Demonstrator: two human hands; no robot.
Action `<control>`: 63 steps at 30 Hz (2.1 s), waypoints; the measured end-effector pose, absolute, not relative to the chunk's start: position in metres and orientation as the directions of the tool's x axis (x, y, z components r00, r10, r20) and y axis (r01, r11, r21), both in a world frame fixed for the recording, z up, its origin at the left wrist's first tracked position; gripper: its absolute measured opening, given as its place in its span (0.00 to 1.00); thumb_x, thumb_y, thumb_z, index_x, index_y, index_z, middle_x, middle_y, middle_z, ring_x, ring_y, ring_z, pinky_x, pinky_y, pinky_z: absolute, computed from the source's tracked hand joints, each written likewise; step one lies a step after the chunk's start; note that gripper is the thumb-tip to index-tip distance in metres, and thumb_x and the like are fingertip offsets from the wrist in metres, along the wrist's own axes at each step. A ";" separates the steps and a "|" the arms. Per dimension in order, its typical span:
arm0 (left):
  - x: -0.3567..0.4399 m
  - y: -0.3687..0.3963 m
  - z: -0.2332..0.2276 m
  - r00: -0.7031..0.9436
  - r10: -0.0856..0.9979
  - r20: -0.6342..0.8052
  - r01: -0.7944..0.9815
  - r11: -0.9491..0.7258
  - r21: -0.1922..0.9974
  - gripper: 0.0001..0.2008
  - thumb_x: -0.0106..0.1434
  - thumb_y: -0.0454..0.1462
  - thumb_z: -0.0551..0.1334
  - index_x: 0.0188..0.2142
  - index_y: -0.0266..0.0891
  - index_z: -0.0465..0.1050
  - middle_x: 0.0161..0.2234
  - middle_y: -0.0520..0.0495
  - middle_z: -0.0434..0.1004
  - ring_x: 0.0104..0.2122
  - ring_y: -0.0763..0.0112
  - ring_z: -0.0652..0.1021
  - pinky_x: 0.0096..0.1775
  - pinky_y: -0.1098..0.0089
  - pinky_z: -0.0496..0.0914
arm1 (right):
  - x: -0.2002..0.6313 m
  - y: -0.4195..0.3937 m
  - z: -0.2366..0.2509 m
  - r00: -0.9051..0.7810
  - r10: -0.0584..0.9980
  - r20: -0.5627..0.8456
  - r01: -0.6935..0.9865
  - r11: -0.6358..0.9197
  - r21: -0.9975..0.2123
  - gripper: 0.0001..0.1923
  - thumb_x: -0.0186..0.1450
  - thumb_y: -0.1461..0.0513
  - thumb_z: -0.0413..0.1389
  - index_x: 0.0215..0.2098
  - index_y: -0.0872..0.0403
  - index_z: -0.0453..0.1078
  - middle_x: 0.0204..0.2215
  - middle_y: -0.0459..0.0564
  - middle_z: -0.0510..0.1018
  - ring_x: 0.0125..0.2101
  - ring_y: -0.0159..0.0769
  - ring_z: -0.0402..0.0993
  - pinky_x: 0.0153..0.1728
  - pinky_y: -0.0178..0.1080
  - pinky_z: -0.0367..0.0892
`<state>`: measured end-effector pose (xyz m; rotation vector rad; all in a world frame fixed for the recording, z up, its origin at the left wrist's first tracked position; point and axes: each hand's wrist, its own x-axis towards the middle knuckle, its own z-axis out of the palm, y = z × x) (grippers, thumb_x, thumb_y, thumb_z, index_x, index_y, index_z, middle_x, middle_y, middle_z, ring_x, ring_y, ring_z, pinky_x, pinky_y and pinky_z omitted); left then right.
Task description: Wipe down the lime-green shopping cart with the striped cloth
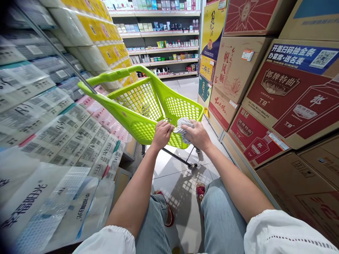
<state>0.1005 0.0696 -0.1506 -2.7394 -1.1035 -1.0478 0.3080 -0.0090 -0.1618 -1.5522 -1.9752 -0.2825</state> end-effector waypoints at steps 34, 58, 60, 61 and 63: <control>0.060 0.065 -0.148 0.515 0.599 0.613 0.574 -0.772 0.272 0.14 0.68 0.37 0.47 0.33 0.43 0.70 0.37 0.49 0.74 0.47 0.66 0.71 0.63 0.53 0.50 | 0.273 -0.005 -0.135 0.147 0.903 0.404 0.927 0.017 -0.376 0.18 0.60 0.55 0.52 0.48 0.45 0.71 0.40 0.49 0.77 0.40 0.39 0.71 0.40 0.38 0.64; 0.074 0.015 -0.157 0.583 0.603 0.544 0.609 -0.768 0.198 0.15 0.69 0.39 0.46 0.27 0.42 0.63 0.28 0.49 0.70 0.35 0.66 0.70 0.58 0.57 0.58 | 0.285 -0.004 -0.155 0.205 0.814 0.544 0.929 0.014 -0.371 0.21 0.62 0.57 0.51 0.53 0.47 0.68 0.49 0.52 0.71 0.47 0.44 0.65 0.46 0.43 0.63; 0.075 0.018 -0.158 0.587 0.600 0.544 0.601 -0.773 0.205 0.16 0.69 0.40 0.46 0.26 0.43 0.62 0.28 0.49 0.69 0.35 0.66 0.70 0.57 0.57 0.59 | 0.299 0.003 -0.157 0.262 0.785 0.562 0.916 -0.019 -0.401 0.21 0.61 0.57 0.51 0.53 0.47 0.68 0.49 0.52 0.71 0.47 0.45 0.65 0.48 0.44 0.62; 0.075 0.018 -0.158 0.587 0.600 0.543 0.598 -0.774 0.208 0.16 0.69 0.40 0.46 0.26 0.42 0.62 0.28 0.49 0.69 0.35 0.66 0.70 0.57 0.58 0.59 | 0.302 0.005 -0.157 0.286 0.773 0.567 0.907 -0.027 -0.421 0.21 0.61 0.57 0.51 0.53 0.48 0.68 0.49 0.52 0.71 0.47 0.44 0.65 0.49 0.44 0.62; 0.076 0.019 -0.159 0.578 0.608 0.544 0.605 -0.767 0.214 0.16 0.69 0.40 0.46 0.26 0.42 0.61 0.28 0.49 0.69 0.35 0.66 0.69 0.56 0.58 0.59 | 0.297 0.004 -0.157 0.325 0.761 0.562 0.883 -0.031 -0.468 0.21 0.61 0.58 0.50 0.53 0.49 0.67 0.48 0.53 0.71 0.46 0.44 0.66 0.49 0.45 0.62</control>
